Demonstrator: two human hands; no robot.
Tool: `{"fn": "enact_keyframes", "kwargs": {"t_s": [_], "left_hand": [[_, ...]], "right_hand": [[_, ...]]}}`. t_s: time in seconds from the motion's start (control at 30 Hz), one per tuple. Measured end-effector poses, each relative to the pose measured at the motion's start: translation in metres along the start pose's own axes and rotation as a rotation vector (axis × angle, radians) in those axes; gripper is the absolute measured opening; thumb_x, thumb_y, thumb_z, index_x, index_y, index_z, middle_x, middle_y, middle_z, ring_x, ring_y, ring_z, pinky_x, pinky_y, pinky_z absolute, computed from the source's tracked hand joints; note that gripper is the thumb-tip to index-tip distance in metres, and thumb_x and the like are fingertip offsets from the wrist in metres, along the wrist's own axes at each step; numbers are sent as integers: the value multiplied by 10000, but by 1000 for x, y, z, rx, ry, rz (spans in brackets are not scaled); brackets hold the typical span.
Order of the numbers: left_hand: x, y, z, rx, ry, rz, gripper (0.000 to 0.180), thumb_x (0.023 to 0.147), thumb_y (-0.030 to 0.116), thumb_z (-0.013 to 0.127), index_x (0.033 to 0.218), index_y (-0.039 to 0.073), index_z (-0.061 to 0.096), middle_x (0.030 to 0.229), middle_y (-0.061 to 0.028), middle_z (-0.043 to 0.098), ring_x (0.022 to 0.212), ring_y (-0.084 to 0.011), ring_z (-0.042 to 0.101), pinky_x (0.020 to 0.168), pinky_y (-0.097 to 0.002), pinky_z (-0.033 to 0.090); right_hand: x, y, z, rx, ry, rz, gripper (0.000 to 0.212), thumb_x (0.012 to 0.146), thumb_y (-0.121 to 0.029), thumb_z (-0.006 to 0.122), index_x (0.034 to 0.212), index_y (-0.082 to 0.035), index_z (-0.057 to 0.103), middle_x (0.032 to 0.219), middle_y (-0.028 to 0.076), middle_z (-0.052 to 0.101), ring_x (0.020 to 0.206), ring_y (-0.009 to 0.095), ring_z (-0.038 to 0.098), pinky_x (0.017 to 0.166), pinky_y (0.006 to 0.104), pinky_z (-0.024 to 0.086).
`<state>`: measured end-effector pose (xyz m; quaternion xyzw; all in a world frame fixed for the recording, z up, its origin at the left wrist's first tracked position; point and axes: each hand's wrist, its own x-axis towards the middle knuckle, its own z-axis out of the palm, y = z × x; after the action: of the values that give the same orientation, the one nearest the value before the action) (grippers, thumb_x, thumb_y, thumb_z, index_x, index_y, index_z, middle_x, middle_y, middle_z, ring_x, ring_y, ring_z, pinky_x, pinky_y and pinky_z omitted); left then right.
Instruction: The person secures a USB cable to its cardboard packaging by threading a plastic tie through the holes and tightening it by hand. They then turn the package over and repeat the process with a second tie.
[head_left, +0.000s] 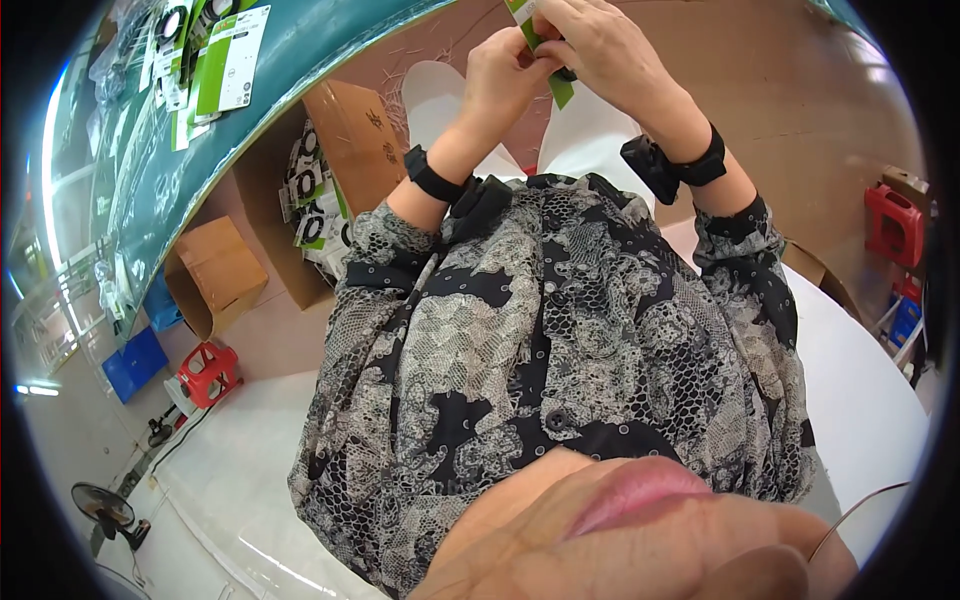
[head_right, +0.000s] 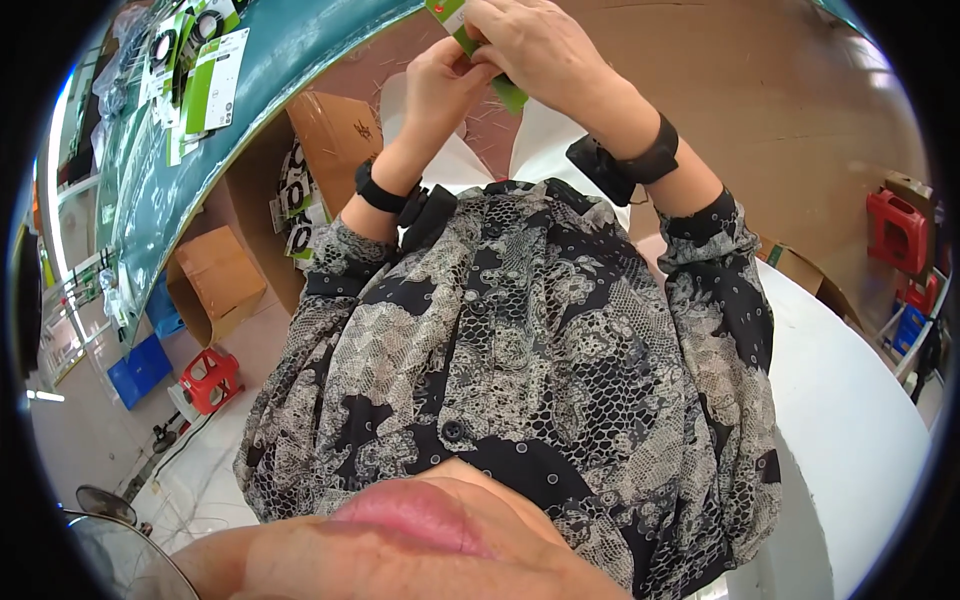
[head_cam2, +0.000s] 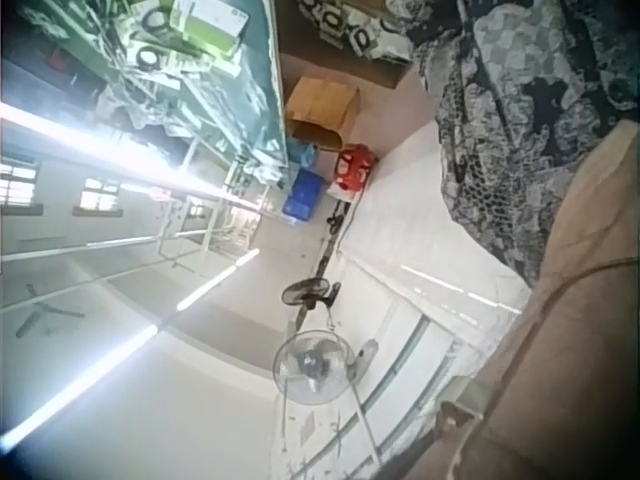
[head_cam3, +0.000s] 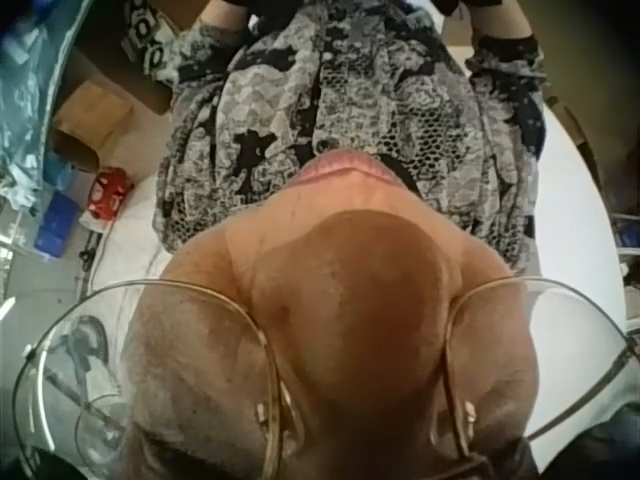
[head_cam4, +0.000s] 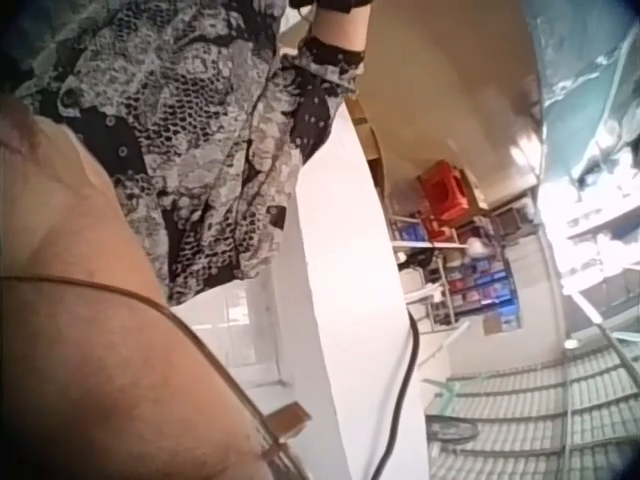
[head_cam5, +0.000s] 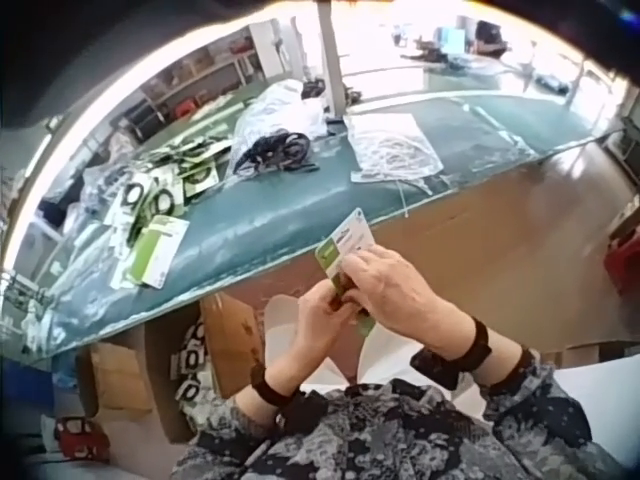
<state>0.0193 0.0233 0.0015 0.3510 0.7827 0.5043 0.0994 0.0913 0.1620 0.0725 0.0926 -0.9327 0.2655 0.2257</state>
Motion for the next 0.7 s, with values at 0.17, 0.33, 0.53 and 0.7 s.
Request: {"fn": "enact_keyframes", "kwargs": {"t_s": [0.17, 0.33, 0.53, 0.7], "left_hand": [[1, -10, 8, 86, 164, 176, 215, 756, 135, 718, 876, -11, 615, 694, -115, 564, 632, -213, 627, 581, -321, 500], [-1, -16, 8, -62, 159, 74, 192, 775, 127, 705, 884, -4, 616, 714, -101, 585, 664, -199, 638, 620, -306, 518], [1, -17, 8, -247, 103, -55, 244, 814, 105, 698, 1028, 17, 621, 855, -31, 671, 768, -96, 647, 659, -251, 514], [0, -16, 10, -452, -75, -286, 338, 894, 149, 601, 1204, 22, 553, 1156, -91, 588, 1080, -219, 551, 912, -391, 434]], "right_hand": [[0, 15, 26, 98, 275, -150, 214, 733, -30, 646, 880, -21, 492, 819, 162, 561, 844, 331, 564, 741, 412, 459], [-1, 11, 23, 417, 62, 291, 225, 759, 11, 596, 956, -15, 491, 796, 168, 573, 788, 337, 591, 685, 407, 477], [0, 12, 35, 373, 148, 303, 225, 773, 7, 588, 980, -15, 500, 777, 166, 590, 743, 322, 616, 654, 396, 488], [-7, 14, 49, 246, 193, 265, 231, 785, -22, 600, 1001, -26, 519, 783, 155, 604, 747, 308, 625, 673, 385, 498]]}}
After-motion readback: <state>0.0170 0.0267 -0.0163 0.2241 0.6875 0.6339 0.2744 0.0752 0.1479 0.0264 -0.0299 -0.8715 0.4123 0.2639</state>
